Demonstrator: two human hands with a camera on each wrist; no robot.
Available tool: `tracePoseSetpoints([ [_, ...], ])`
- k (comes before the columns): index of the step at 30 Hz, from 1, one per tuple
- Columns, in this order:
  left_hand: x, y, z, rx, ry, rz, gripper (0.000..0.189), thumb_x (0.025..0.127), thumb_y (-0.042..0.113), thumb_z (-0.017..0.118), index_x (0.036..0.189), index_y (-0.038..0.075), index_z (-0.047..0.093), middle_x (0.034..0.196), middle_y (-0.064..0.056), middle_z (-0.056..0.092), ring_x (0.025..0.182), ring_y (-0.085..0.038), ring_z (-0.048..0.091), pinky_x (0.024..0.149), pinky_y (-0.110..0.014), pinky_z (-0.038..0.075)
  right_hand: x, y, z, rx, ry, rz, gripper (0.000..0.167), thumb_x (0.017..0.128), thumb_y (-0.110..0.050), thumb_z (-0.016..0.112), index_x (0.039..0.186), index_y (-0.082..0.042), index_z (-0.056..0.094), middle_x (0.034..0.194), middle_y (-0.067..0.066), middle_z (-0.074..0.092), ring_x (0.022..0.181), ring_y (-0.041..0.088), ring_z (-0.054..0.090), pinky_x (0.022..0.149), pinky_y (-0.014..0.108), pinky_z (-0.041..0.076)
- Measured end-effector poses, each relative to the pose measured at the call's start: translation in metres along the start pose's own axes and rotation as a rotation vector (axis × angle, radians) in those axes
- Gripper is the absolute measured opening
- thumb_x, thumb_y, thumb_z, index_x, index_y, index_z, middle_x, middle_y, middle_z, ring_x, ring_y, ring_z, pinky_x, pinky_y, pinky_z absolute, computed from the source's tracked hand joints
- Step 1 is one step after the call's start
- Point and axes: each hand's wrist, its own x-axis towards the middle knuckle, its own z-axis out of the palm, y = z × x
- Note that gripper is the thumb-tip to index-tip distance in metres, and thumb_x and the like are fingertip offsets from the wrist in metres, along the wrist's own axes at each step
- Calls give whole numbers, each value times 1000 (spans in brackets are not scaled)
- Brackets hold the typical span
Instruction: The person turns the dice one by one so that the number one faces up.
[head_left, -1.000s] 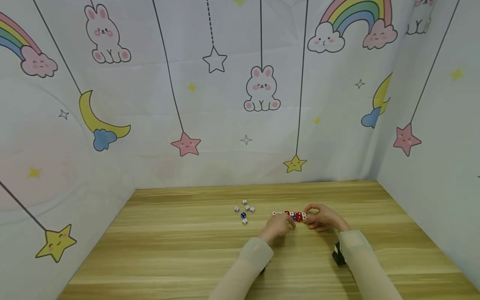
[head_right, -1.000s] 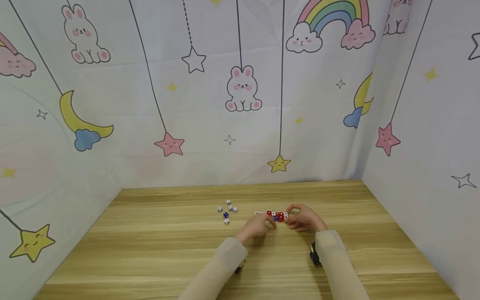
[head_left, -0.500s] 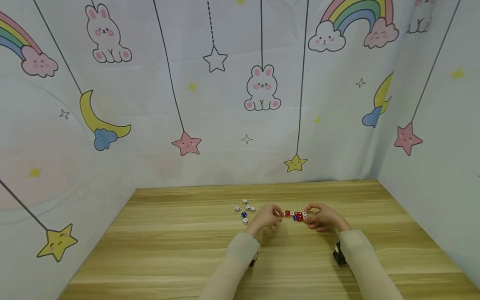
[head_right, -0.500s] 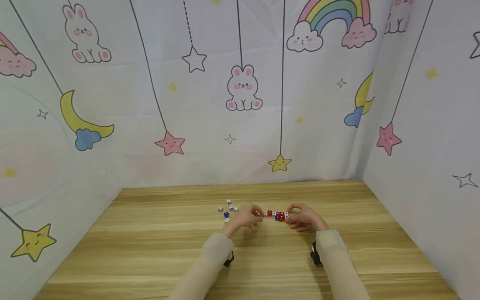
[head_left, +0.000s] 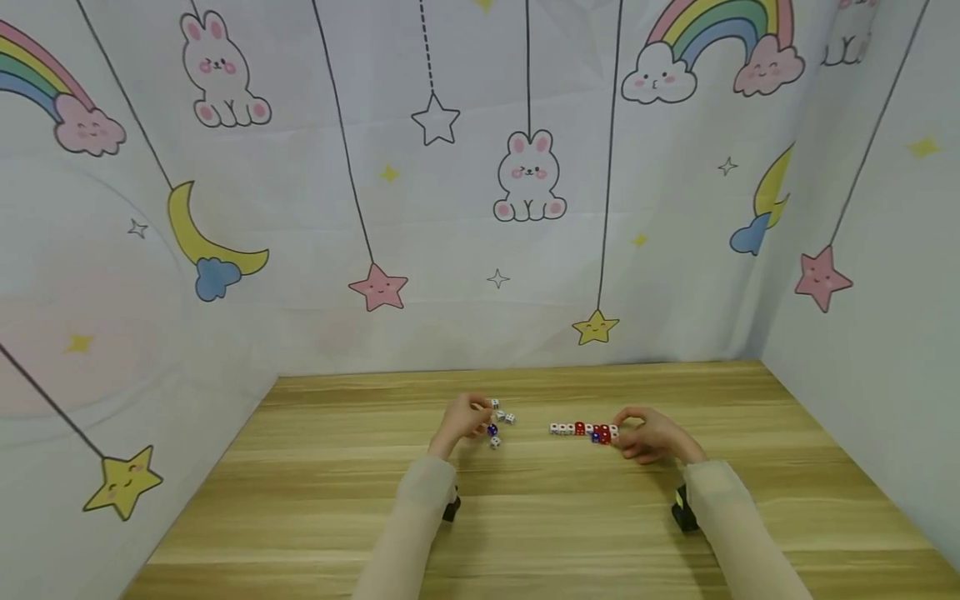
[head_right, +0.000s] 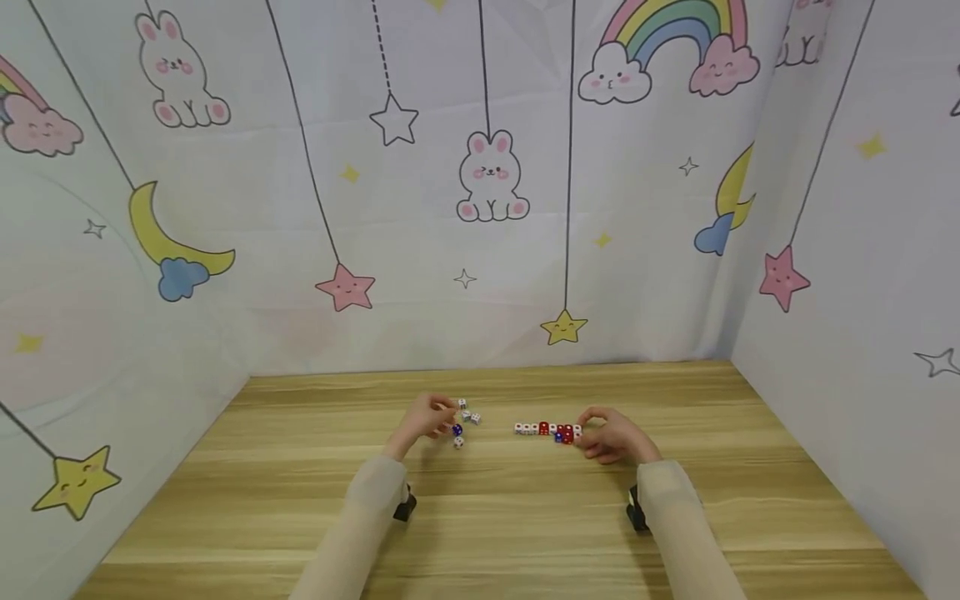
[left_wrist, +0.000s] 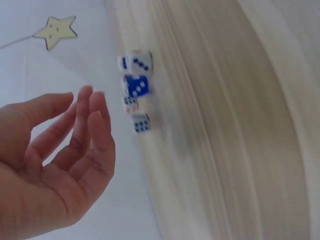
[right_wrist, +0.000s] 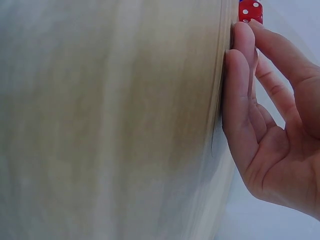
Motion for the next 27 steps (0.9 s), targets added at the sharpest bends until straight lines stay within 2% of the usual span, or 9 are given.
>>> tracePoseSetpoints([
  [2,24,-32,3,-13,41,22,18,86,19,56,93,4,65,74,-12,67,55,-20,63,46,-31,49,0,0,-1,1,0,0,33,83,-15,62,110,-4,49,65,-2,62,58,8,59,50,27,47],
  [3,37,-52,5,-24,58,68,18,85,22,56,90,8,66,70,-8,66,51,-16,61,43,-29,47,-1,0,-2,0,0,-1,33,83,-15,62,110,-4,49,65,-2,62,58,8,59,50,27,47],
  [5,47,-66,5,-25,72,62,17,85,24,57,90,10,66,69,-6,65,50,-16,60,44,-30,47,-1,0,-2,-2,0,-2,33,83,-15,62,110,-4,49,65,-2,62,58,8,59,50,26,47],
  [7,49,-69,5,-18,77,40,17,85,21,56,90,9,67,65,-6,63,45,-14,55,41,-30,45,-1,-1,-2,0,-1,0,33,83,-16,62,110,-4,49,65,-2,63,57,8,58,50,26,47],
  [10,16,-28,-5,32,72,-48,19,85,8,54,98,1,64,64,-10,59,41,-12,47,41,-28,42,-1,-1,-2,-4,-4,-2,33,82,-16,63,110,-5,49,65,-2,63,58,8,59,50,27,47],
  [14,-16,2,-13,143,62,-8,22,86,2,50,103,-4,62,85,-19,62,55,-11,42,50,-20,32,0,0,-1,-6,-3,-4,34,82,-17,63,110,-4,49,65,-1,63,58,8,59,50,27,47],
  [17,-21,5,-13,219,54,4,23,86,1,48,103,-4,62,112,-22,58,76,-18,47,63,-24,36,1,0,0,-3,4,1,33,82,-16,63,110,-4,49,65,-2,62,58,8,58,49,26,47],
  [21,-13,-5,-13,223,39,-5,20,81,1,53,98,1,65,117,-19,56,89,-24,50,74,-36,42,0,-1,0,-3,9,6,33,82,-15,63,109,-4,49,64,-2,62,58,8,58,49,26,47],
  [27,-14,-8,-14,253,41,10,30,71,-11,51,93,4,65,116,-17,57,86,-24,50,61,-29,39,-2,-3,1,-4,-5,-7,35,82,-16,63,110,-2,48,64,-4,61,57,7,58,49,25,46],
])
